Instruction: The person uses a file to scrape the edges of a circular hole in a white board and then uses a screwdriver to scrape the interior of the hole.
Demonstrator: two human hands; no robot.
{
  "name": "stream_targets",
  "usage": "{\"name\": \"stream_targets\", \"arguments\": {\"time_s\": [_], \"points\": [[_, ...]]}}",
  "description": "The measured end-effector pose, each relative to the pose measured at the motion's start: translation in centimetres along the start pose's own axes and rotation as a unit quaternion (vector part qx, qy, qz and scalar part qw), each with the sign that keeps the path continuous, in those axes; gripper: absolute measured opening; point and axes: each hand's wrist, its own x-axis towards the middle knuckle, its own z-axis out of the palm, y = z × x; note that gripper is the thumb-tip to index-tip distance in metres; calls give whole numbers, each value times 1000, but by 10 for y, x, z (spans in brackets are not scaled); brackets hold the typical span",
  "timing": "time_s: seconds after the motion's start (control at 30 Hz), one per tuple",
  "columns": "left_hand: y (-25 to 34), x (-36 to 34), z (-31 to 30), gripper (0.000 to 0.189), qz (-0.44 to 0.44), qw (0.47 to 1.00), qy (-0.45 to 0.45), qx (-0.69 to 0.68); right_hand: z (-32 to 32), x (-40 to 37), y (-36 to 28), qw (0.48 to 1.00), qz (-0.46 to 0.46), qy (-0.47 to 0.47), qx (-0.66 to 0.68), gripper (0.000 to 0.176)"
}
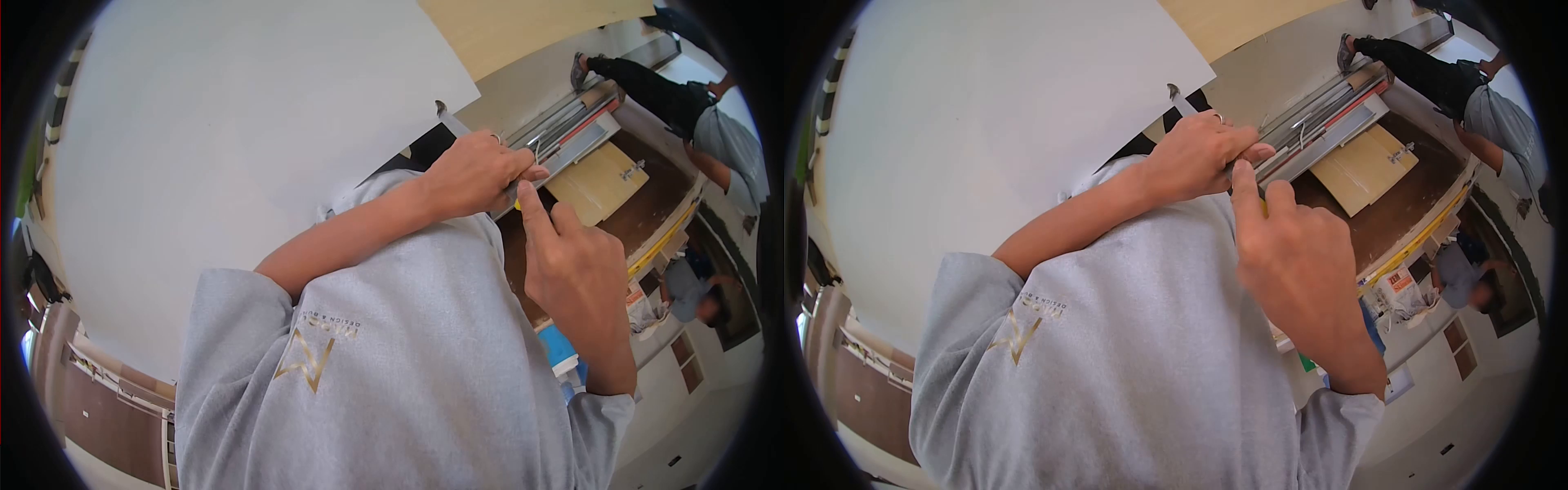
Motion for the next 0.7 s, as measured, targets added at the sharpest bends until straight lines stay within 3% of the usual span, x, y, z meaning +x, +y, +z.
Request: {"name": "stream_targets", "arguments": {"time_s": [0.23,0.43,0.7], "points": [[8,-3,-3,40,6,1000,13,7,-6,-6,-7,999,7,44,-25,51],[13,-2,-4,38,23,999,37,-9,-15,-4,-11,999,10,12,-35,49],[14,3,-24,29,19,998,-55,-19,-16,-1,-15,998,53,-20,-8,49]]}}
